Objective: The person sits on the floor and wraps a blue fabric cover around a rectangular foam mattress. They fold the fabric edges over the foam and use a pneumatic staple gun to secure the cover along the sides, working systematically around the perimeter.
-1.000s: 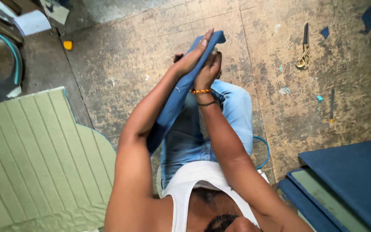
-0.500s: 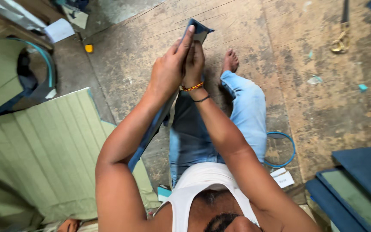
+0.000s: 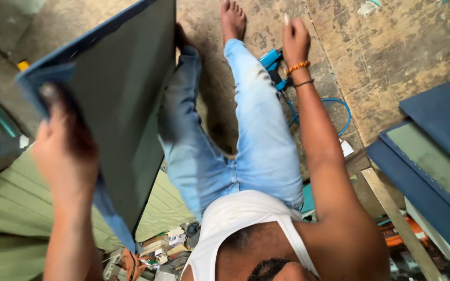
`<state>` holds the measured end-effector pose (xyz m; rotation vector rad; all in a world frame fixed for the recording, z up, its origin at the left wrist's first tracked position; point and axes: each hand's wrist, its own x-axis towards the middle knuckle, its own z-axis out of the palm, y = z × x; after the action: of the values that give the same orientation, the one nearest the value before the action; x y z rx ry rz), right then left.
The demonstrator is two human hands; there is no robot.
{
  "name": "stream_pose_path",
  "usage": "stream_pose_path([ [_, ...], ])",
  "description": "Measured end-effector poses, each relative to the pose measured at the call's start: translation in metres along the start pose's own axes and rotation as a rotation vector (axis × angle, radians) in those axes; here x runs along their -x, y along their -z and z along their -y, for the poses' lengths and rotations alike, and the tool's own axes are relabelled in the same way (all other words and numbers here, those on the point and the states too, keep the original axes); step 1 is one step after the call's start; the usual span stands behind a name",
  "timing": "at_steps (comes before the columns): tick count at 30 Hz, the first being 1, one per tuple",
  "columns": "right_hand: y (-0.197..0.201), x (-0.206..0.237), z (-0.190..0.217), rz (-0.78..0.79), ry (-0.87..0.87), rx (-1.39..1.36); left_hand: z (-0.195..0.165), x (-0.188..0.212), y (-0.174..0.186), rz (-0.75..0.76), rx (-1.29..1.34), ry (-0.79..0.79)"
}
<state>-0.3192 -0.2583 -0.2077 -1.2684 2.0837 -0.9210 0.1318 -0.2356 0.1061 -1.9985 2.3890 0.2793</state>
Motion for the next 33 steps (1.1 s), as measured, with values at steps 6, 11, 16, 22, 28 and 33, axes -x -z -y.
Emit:
stream_pose_path([
  [6, -0.047, 0.066, -0.101, 0.554, -0.174, 0.476, 0.009, 0.02, 0.011, 0.052, -0.189, -0.05],
  [11, -0.102, 0.065, -0.118, 0.61, -0.367, 0.723, -0.001, 0.03, 0.016, 0.06, -0.219, 0.032],
  [16, -0.119, 0.053, -0.125, 0.635, -0.464, 0.75, -0.013, 0.005, 0.017, 0.075, -0.256, 0.074],
  [22, -0.086, 0.057, -0.117, 0.567, -0.369, 0.565, -0.026, -0.07, 0.04, 0.17, -0.314, 0.064],
  [28, -0.034, 0.021, -0.066, 0.353, -0.277, 0.258, -0.041, -0.135, 0.037, 0.029, 0.039, -0.037],
  [33, 0.021, -0.009, 0.037, 0.496, 0.086, -0.552, -0.053, -0.155, 0.032, -0.091, 0.123, -0.129],
])
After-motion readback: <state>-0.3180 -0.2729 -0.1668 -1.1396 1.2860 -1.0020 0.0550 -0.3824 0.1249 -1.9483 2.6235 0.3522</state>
